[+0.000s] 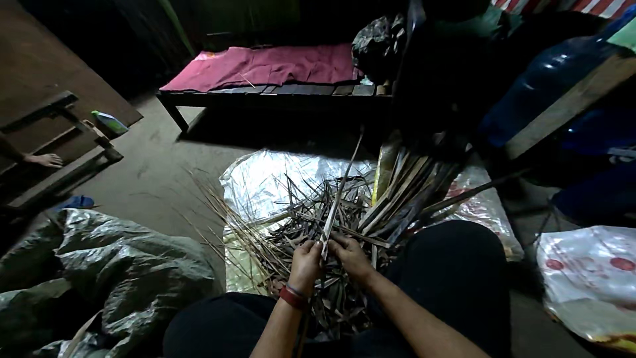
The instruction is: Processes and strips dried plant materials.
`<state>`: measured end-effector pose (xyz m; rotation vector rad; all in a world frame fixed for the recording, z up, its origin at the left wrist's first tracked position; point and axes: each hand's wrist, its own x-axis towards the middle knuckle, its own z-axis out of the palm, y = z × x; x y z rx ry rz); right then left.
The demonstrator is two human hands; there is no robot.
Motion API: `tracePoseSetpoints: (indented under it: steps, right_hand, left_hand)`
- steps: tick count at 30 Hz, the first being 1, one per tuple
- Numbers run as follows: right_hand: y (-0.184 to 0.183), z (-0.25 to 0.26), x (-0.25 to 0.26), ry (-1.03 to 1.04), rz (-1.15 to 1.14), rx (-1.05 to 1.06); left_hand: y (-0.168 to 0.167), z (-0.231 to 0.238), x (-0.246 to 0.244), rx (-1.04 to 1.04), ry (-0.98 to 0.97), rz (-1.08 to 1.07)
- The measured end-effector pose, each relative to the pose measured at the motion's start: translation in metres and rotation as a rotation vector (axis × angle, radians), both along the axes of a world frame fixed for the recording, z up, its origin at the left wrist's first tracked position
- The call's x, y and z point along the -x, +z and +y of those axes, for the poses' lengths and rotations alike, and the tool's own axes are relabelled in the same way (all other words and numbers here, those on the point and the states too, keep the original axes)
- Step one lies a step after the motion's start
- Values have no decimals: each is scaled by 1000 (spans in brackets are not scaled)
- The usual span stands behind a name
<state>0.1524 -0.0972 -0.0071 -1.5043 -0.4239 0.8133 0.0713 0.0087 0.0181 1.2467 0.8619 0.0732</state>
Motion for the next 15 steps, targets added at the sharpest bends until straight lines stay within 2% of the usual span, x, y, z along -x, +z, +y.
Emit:
tracePoseSetpoints:
  steps: [6,11,15]
  right_hand:
    - [-5,4,-8,-44,61,-18]
    - [-16,3,-49,-284,270,-40]
    - [-10,-2,-54,-212,425,36]
  left_hand:
    - [9,3,7,45,-32,32]
    - [2,-2,24,21,-129,48]
    - [-1,0,29,56,-53,31]
